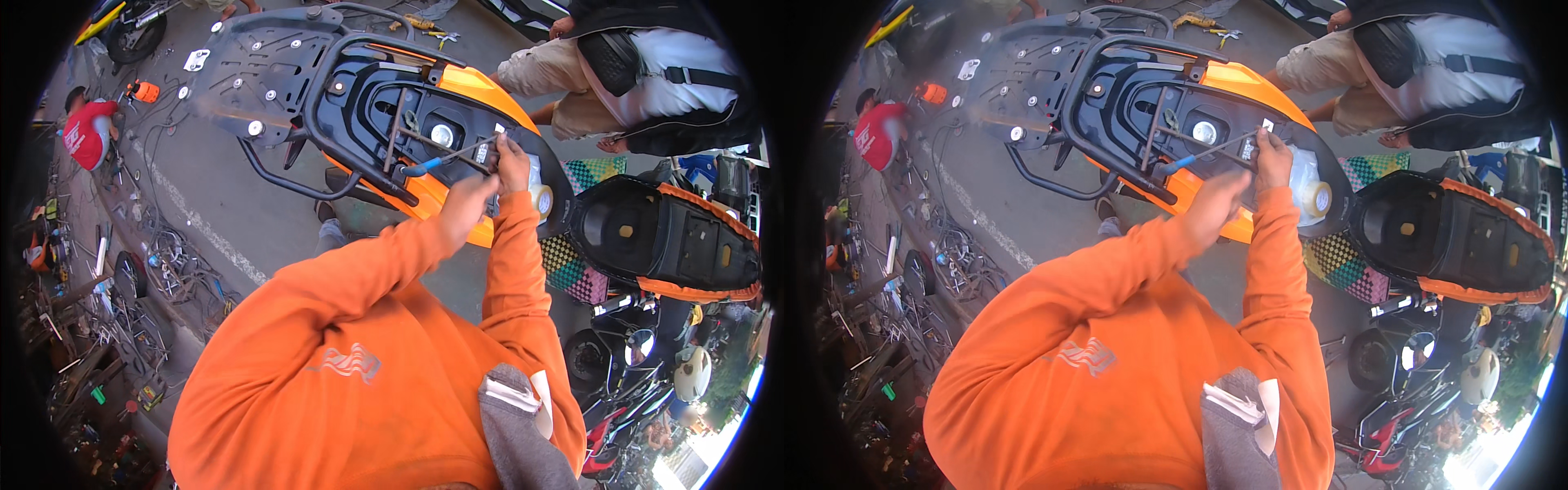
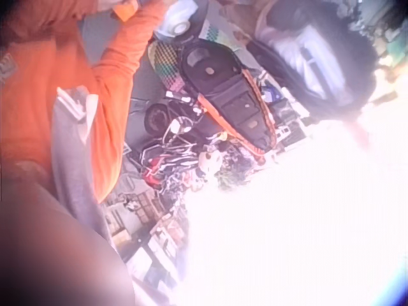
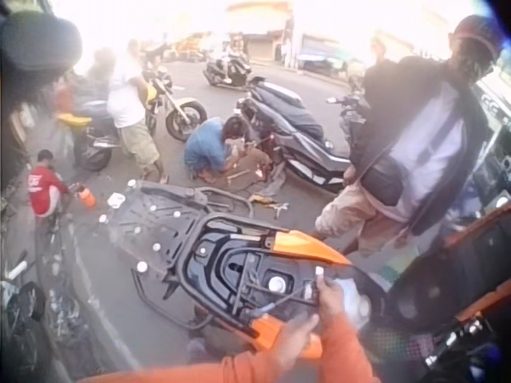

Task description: The person uses a screwdriver to remove bolts from a motorcycle floorboard and detaches the floorboard with an attached metal frame. They then carry the assembly to a workbench and place it on a vise for further work.

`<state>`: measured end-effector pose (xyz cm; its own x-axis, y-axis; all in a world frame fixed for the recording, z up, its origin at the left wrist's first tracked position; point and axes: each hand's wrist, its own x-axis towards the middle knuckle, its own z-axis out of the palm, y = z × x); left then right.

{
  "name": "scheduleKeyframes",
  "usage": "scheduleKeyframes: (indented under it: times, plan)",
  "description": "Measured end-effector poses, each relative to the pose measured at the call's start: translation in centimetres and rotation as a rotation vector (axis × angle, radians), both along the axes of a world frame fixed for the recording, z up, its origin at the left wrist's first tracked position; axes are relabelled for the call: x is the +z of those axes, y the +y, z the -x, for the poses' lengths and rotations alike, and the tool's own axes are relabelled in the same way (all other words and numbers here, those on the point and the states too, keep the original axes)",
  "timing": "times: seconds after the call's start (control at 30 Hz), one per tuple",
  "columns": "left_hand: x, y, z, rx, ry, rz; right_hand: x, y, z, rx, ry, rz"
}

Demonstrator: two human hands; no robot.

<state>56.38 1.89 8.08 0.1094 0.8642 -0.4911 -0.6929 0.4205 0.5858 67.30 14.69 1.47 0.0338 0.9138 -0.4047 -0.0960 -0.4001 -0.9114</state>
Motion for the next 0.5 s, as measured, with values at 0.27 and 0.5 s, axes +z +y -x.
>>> scheduleKeyframes:
  times: [0.27, 0.5]
  plan:
    - [6.0, -13.6, 19.5, 0.041, 0.626, -0.163, 6.1, 7.4, 15.6, 0.568, -0.745, -0.349]
    - [10.7, -7.7, 27.6, 0.171, 1.318, -0.614, 8.0, -13.0, 27.3, 0.634, -0.925, -0.869]
